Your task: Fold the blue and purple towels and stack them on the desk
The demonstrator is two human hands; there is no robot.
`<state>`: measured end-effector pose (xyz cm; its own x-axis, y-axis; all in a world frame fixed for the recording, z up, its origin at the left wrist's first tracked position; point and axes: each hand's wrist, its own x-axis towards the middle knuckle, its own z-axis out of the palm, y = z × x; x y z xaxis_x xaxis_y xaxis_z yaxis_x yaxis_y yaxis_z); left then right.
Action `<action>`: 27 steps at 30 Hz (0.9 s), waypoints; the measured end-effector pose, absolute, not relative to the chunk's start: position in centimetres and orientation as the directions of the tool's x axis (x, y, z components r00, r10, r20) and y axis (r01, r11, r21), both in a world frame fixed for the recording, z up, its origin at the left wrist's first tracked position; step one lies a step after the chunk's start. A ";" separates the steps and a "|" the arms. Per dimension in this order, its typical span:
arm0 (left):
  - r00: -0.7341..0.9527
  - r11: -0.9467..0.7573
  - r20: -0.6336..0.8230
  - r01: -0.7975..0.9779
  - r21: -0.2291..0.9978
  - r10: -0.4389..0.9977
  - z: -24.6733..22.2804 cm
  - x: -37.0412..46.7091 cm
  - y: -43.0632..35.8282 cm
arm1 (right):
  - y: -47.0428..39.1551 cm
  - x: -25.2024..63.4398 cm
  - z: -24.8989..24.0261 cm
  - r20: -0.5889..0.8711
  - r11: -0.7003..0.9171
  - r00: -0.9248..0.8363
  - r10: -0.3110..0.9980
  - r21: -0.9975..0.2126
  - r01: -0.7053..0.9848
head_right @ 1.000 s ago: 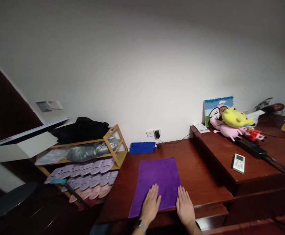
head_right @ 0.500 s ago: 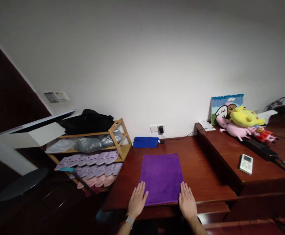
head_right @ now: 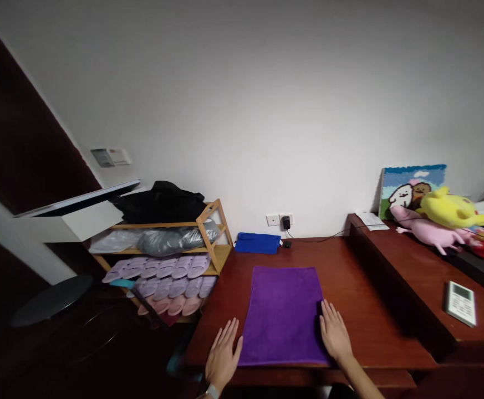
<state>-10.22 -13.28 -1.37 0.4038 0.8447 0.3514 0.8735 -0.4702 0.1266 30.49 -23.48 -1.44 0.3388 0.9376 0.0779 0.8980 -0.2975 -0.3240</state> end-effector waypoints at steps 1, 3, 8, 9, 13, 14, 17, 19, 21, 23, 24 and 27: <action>0.401 -0.474 0.371 0.871 0.127 0.838 -1.6 -10.3 -13.3 | -22.1 30.8 -0.7 0.057 -0.300 0.332 0.941 -0.307 0.903; 0.397 -0.478 0.401 0.870 0.122 0.825 -2.1 -10.6 -13.2 | -19.6 31.2 0.0 -0.001 -0.316 0.328 0.945 -0.264 0.911; 0.403 -0.487 0.454 0.870 0.080 0.794 -3.5 -11.3 -13.2 | -17.1 31.6 -1.8 -0.051 -0.356 0.353 0.934 -0.202 0.912; 0.410 -0.492 0.455 0.867 0.072 0.790 -3.5 -11.3 -13.3 | -17.1 31.7 -2.3 -0.042 -0.355 0.354 0.934 -0.203 0.913; 0.419 -0.486 0.391 0.870 0.085 0.819 -2.0 -10.8 -13.7 | -17.4 31.7 -2.5 -0.040 -0.363 0.362 0.931 -0.205 0.909; 0.412 -0.473 0.356 0.875 0.101 0.838 -1.4 -10.6 -13.7 | -17.4 31.6 -2.3 -0.044 -0.367 0.367 0.929 -0.209 0.906; 0.370 -0.413 0.233 0.894 0.173 0.899 -0.2 -10.4 -13.3 | -17.2 31.5 -1.5 -0.060 -0.370 0.366 0.929 -0.230 0.900; 0.316 -0.351 0.177 0.906 0.234 0.932 0.3 -10.2 -12.9 | -17.1 31.5 -1.2 -0.057 -0.360 0.357 0.932 -0.248 0.899; 0.248 -0.294 0.187 0.914 0.279 0.950 0.8 -9.1 -12.4 | -17.1 31.5 -1.1 -0.046 -0.349 0.350 0.936 -0.270 0.897; 0.237 -0.305 0.246 0.906 0.293 0.940 1.4 -6.4 -11.8 | -17.1 31.5 -1.2 -0.038 -0.346 0.351 0.936 -0.291 0.892; 0.273 -0.349 0.273 0.892 0.289 0.923 1.8 -4.4 -11.5 | -17.1 31.5 -1.2 -0.037 -0.347 0.353 0.935 -0.299 0.889; 0.484 -0.548 0.273 0.796 0.258 0.831 2.8 3.2 -10.7 | -17.0 31.6 -1.4 -0.032 -0.346 0.355 0.934 -0.314 0.884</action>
<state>3.24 -10.70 2.81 0.4842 0.8313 0.2728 0.7957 -0.5481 0.2579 31.56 -16.98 -1.38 0.3550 0.9343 -0.0317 0.8839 -0.3464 -0.3143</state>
